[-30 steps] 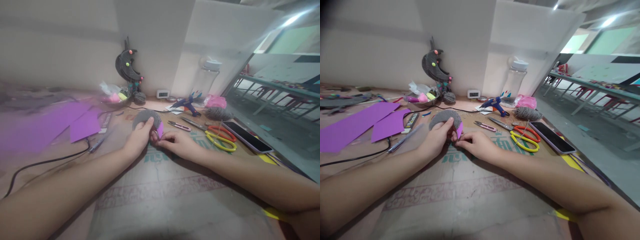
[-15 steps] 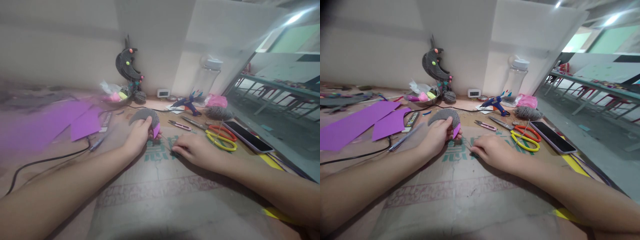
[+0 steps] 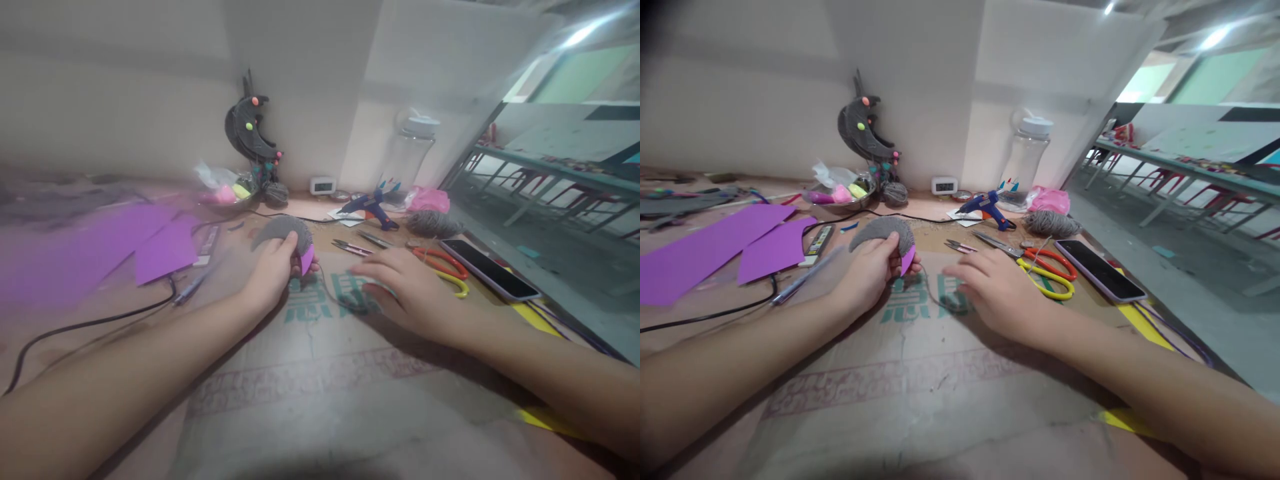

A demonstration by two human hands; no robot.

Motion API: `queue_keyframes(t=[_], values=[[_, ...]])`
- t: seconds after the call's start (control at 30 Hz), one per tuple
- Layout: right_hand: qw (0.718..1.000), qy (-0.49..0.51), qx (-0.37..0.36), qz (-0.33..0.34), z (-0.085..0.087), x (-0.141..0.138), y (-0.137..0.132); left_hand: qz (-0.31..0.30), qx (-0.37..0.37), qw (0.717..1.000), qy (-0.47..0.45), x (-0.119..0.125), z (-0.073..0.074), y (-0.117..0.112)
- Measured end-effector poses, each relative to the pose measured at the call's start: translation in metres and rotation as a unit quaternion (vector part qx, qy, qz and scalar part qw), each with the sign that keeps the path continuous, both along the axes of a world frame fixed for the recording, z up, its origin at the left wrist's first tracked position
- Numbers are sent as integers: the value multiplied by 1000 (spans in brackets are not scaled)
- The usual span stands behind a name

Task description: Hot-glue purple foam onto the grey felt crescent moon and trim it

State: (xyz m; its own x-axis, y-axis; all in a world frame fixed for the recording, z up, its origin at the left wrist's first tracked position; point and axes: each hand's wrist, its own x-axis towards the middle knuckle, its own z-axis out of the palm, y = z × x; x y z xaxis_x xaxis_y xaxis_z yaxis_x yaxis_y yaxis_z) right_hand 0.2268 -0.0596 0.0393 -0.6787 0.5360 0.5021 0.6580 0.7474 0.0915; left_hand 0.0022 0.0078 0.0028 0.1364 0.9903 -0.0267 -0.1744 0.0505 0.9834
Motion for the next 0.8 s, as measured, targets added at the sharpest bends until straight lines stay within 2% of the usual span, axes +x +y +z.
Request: queue_keyframes(t=[0.1, 0.2, 0.33, 0.47, 0.57, 0.67, 0.8], values=[[990, 49, -111, -66, -12, 2, 14, -7, 7, 1000, -7, -1, -2, 1], [978, 55, -201, -32, -15, -2, 17, 0, 5, 1000, -6, 0, 0, -1], [965, 15, -255, 52, -13, -14, 19, 6, 1, 1000, 0, 2, 3, -3], [958, 51, -279, 26, -21, -25, 30, -2, 7, 1000, -9, 1, 1, -2], [959, 73, -272, 15, -28, -27, 34, -5, 11, 1000, -9, 1, -1, -1], [973, 43, -224, 22, -27, -21, 26, -7, 17, 1000, 0, 0, -1, -1], [996, -39, -46, 69, -15, -9, 1, -3, 7, 1000, 0, 1, 0, -1]])
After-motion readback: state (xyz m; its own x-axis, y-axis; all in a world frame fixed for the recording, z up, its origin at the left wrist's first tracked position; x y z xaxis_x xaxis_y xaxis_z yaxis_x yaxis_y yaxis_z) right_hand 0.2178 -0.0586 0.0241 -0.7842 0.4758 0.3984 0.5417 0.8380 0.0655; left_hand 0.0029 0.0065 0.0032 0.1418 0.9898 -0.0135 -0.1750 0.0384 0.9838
